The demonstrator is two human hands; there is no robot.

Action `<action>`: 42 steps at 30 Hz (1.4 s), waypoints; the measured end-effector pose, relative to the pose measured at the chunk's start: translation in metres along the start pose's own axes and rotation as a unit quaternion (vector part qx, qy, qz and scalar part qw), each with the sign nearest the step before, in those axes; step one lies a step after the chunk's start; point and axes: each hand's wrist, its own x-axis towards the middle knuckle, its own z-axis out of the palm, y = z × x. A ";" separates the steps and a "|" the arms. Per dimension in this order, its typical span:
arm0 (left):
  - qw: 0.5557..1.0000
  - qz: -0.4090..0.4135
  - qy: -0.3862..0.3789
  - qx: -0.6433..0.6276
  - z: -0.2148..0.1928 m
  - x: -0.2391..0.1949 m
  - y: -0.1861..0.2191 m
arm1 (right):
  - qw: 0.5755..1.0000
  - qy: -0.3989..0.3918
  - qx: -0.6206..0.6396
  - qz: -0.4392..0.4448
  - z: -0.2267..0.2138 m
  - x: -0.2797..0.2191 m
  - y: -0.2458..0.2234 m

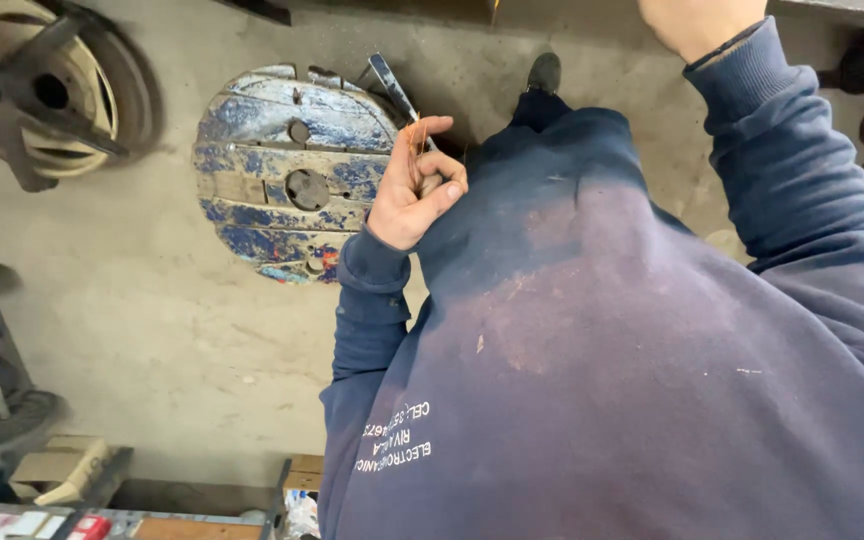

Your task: Winding and organizing copper wire coils at a workshop workbench.

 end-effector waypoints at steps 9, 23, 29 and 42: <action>0.996 -0.047 0.070 0.031 -0.007 -0.011 -0.020 | 0.936 0.218 0.195 -0.193 -0.078 0.042 -0.094; 0.945 -0.087 0.297 0.108 0.004 -0.079 0.042 | 0.778 0.263 0.439 -0.365 -0.036 0.044 -0.114; 0.885 0.173 0.432 0.005 -0.014 -0.076 0.090 | 0.765 0.336 0.421 -0.353 -0.057 0.013 -0.042; 0.870 0.032 0.227 0.437 0.077 -0.002 0.104 | 0.683 0.304 0.651 -0.129 -0.062 0.000 0.052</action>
